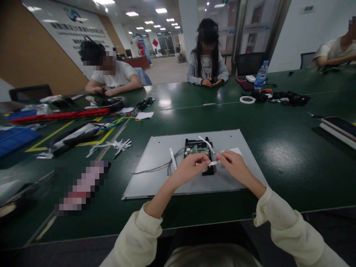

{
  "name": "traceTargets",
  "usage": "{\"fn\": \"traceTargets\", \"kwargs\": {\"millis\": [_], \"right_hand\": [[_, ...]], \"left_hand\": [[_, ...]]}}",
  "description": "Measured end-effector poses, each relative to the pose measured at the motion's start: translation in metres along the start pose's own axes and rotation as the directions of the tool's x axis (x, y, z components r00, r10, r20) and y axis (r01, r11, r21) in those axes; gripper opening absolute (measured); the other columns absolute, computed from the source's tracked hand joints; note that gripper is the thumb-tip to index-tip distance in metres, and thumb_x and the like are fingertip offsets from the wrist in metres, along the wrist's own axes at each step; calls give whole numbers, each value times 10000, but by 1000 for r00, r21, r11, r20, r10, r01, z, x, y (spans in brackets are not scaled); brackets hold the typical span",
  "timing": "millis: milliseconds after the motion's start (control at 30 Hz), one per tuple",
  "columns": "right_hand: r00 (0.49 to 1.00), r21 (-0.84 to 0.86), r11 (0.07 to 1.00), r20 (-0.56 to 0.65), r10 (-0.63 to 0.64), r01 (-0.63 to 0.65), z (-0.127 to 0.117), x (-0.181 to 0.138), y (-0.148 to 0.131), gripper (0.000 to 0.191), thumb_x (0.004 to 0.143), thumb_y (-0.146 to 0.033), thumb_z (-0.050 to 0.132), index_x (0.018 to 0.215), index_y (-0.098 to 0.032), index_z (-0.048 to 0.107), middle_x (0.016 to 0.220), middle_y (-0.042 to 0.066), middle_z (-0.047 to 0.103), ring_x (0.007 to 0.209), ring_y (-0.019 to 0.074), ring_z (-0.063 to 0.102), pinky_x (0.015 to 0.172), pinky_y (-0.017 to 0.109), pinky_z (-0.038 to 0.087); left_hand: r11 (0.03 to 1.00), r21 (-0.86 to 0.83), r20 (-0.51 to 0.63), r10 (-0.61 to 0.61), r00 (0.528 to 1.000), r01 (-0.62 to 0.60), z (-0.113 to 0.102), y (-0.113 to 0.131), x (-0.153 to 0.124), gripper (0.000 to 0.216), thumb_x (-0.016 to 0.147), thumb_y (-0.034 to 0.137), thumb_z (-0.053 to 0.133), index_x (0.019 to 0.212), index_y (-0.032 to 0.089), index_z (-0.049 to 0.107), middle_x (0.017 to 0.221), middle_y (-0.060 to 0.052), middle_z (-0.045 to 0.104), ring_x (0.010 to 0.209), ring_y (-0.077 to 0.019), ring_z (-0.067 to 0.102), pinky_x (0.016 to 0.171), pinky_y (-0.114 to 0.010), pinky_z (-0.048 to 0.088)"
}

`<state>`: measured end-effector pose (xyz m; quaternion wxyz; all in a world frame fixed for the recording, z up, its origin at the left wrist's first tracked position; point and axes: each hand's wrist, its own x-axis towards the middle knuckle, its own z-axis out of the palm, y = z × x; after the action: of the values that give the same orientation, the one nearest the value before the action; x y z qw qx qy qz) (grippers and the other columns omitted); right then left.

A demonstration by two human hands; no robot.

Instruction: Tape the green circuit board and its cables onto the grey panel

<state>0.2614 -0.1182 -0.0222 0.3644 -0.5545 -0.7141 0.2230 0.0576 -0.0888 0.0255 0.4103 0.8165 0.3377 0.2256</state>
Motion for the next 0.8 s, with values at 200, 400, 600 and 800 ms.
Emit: {"fn": "traceTargets", "kwargs": {"millis": [200,400,600,800], "right_hand": [[1000,-31,999,-11,19,-19,4,-2,2,292,857,-425,509,716,-194,619,672,5,590,609,140,519,557,257,365],[999,-222,974,6,-38,38,13,-1,2,223,870,-323,477,716,-191,571,693,18,579,645,150,511,616,274,360],[998,-304,950,18,-68,70,17,-1,5,198,857,-280,485,682,-196,522,672,12,538,634,146,498,604,269,348],[999,-428,902,22,-44,49,20,-4,1,151,848,-262,496,709,-206,514,707,16,534,672,160,513,615,279,346]], "left_hand": [[991,110,-117,-65,991,78,9,-11,0,156,861,227,470,852,168,614,744,1,624,699,-139,567,654,-233,416],[908,365,-206,-139,969,207,17,-9,-4,97,851,182,488,914,188,561,723,-12,619,661,-168,596,604,-254,397],[807,523,-198,-197,960,274,18,-6,-6,91,882,224,480,957,191,521,788,-47,648,743,-207,642,625,-274,414],[701,665,-149,-213,966,258,21,-8,-6,164,917,268,437,1048,190,497,842,-74,670,790,-231,663,650,-296,447]]}}
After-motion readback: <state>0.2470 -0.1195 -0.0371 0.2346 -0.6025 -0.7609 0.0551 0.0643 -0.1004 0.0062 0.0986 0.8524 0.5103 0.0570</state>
